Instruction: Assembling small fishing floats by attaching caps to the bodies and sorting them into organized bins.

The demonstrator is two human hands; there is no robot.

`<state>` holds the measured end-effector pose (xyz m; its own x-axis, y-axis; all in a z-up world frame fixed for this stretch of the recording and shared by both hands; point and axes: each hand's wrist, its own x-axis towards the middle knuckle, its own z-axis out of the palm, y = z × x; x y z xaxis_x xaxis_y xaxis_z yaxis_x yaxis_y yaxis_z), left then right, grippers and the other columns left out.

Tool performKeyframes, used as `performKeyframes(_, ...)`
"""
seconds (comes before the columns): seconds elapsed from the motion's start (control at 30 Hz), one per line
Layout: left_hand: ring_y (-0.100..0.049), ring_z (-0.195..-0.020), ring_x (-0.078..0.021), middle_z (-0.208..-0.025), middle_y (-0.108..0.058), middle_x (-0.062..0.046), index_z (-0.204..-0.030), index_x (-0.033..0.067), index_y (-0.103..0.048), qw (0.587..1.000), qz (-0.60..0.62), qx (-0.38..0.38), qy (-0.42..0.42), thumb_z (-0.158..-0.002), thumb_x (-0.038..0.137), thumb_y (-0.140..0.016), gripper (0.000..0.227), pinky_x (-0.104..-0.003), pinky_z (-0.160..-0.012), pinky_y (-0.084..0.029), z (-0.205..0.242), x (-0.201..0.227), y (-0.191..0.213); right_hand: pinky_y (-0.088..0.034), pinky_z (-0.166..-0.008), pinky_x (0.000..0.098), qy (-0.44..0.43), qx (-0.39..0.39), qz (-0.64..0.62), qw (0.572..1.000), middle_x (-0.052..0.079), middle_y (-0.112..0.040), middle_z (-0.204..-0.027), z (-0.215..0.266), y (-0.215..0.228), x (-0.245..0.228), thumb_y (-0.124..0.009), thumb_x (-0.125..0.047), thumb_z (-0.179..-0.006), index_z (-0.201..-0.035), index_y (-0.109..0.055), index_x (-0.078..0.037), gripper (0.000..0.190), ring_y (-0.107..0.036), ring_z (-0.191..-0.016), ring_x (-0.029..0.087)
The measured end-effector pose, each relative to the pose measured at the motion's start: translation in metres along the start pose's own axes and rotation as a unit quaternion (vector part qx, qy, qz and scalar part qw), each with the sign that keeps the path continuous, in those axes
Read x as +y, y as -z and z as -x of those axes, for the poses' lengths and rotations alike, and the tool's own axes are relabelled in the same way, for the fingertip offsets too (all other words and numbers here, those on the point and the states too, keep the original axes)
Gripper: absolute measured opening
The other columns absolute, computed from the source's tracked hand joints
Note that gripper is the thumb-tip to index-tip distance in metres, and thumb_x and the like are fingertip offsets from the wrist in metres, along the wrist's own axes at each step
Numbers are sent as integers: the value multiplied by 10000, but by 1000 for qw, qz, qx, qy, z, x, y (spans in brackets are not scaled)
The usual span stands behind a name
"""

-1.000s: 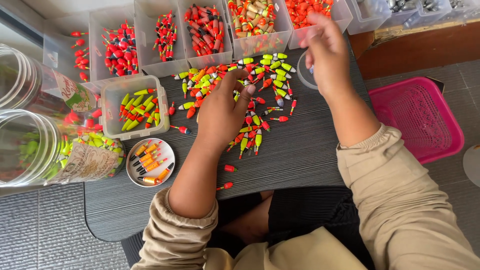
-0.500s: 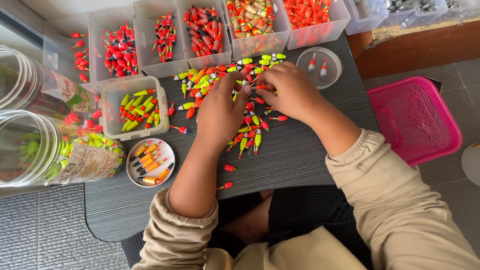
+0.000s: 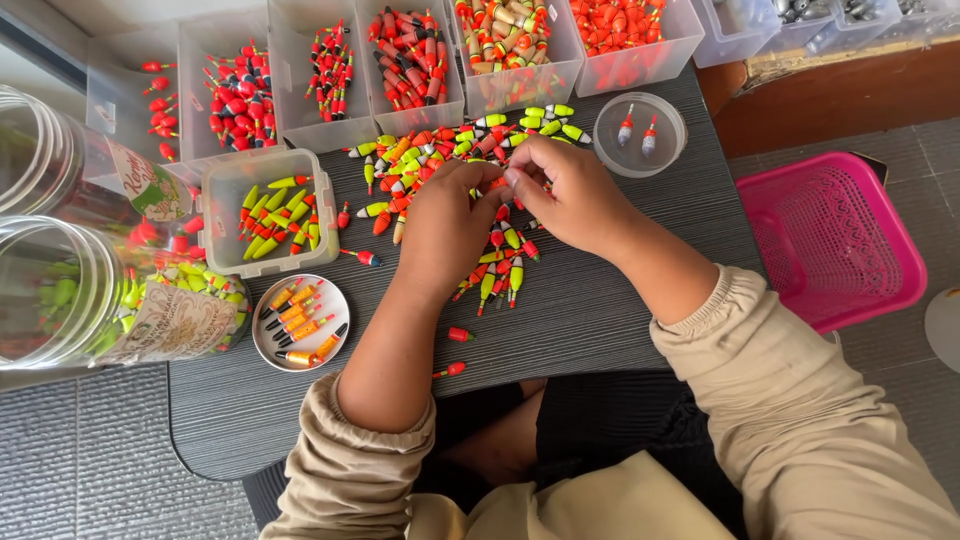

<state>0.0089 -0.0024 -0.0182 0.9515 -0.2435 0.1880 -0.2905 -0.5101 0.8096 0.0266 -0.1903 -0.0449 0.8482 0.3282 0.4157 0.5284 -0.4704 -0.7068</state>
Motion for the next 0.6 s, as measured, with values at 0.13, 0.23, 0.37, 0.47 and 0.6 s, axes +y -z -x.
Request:
performKeyframes(0.13,-618,-661,-193,-842,-648,-115,-1060,-2,-729,999,29,21,-11,-931,136,-745,190,-347,-584,-532,-2,0,1,-518,-619,378,-8,-11,-10,1000,109,-636,-707,0,2,4,-599,-49,-1021,-988,-681,-49,89,-631,-658,269)
performKeyframes(0.23,-599,-638,-190,-826,-630,-104,-1035,6,-741,998,51,36,-29,-891,133,-789,198,-345,-565,-518,-1,0,0,-513,-646,343,-48,-15,-66,997,53,-620,-700,1,1,15,-573,-77,-1048,-967,-660,-75,119,-579,-656,183)
performKeyframes(0.37,-600,-616,-211,-837,-631,-135,-1043,-8,-728,997,19,52,-62,-881,119,-801,218,-361,-550,-506,0,1,-2,-493,-649,345,-60,-24,-91,994,58,-585,-658,5,1,15,-555,-84,-1062,-910,-624,-67,167,-540,-631,181)
performKeyframes(0.47,-584,-611,-200,-840,-636,-136,-1068,0,-712,998,41,41,-38,-910,180,-786,250,-351,-551,-490,-2,4,2,-504,-656,343,-33,-6,-78,996,57,-602,-669,1,4,9,-550,-72,-1065,-900,-628,-66,182,-572,-642,197)
performKeyframes(0.6,-506,-494,-139,-707,-641,-62,-947,76,-730,997,68,-23,36,-1065,331,-512,356,-303,-493,-431,-2,-3,4,-499,-650,373,47,33,-13,998,107,-553,-684,-4,7,-4,-567,-95,-1076,-928,-623,-47,165,-569,-642,267)
